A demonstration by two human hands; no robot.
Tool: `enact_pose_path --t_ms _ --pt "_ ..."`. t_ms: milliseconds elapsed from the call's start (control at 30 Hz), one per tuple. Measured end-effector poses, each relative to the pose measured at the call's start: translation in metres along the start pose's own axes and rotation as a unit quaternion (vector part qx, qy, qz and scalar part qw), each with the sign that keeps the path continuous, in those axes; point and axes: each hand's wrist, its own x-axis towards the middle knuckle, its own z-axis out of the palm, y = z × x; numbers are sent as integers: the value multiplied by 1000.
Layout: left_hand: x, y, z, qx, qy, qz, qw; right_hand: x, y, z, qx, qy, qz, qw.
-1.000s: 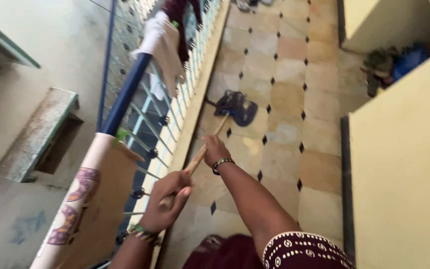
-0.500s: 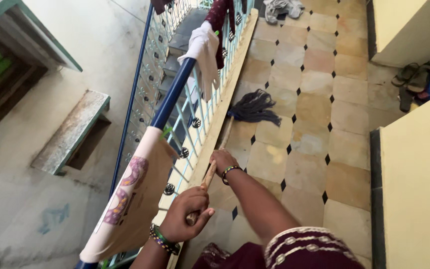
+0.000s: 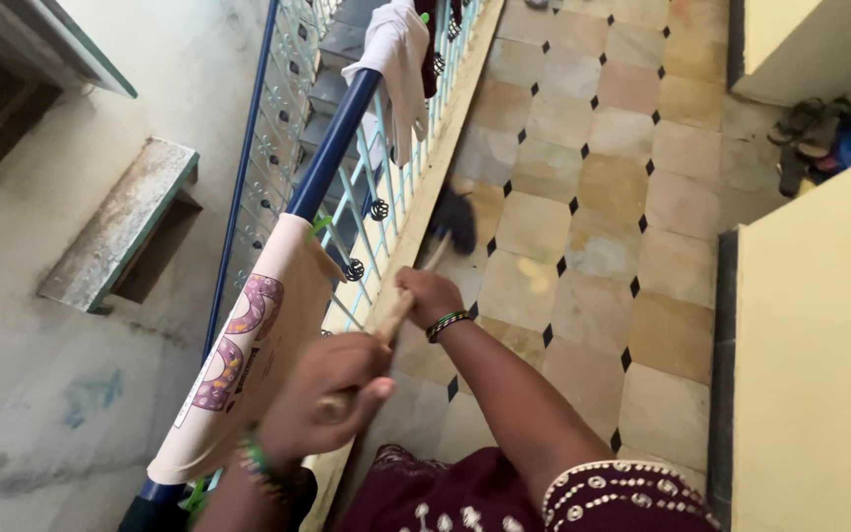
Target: The person sweeps the floor with a broom and then rinses a mop head in a bucket of water.
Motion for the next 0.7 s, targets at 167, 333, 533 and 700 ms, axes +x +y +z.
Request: enact_pose_path --t_ms 167,333,533,700 --pt "-31 -38 58 -25 -19 -83 996 2 79 53 19 10 88 996" --pt "-32 2 4 -6 7 -61 998 -9 5 33 -25 17 -57 998" --pt "-22 60 -74 -75 -14 83 994 -55 -108 -14 118 -6 -124 985" --pt "-24 44 -36 -110 40 22 993 -61 -65 -25 45 34 -44 997"
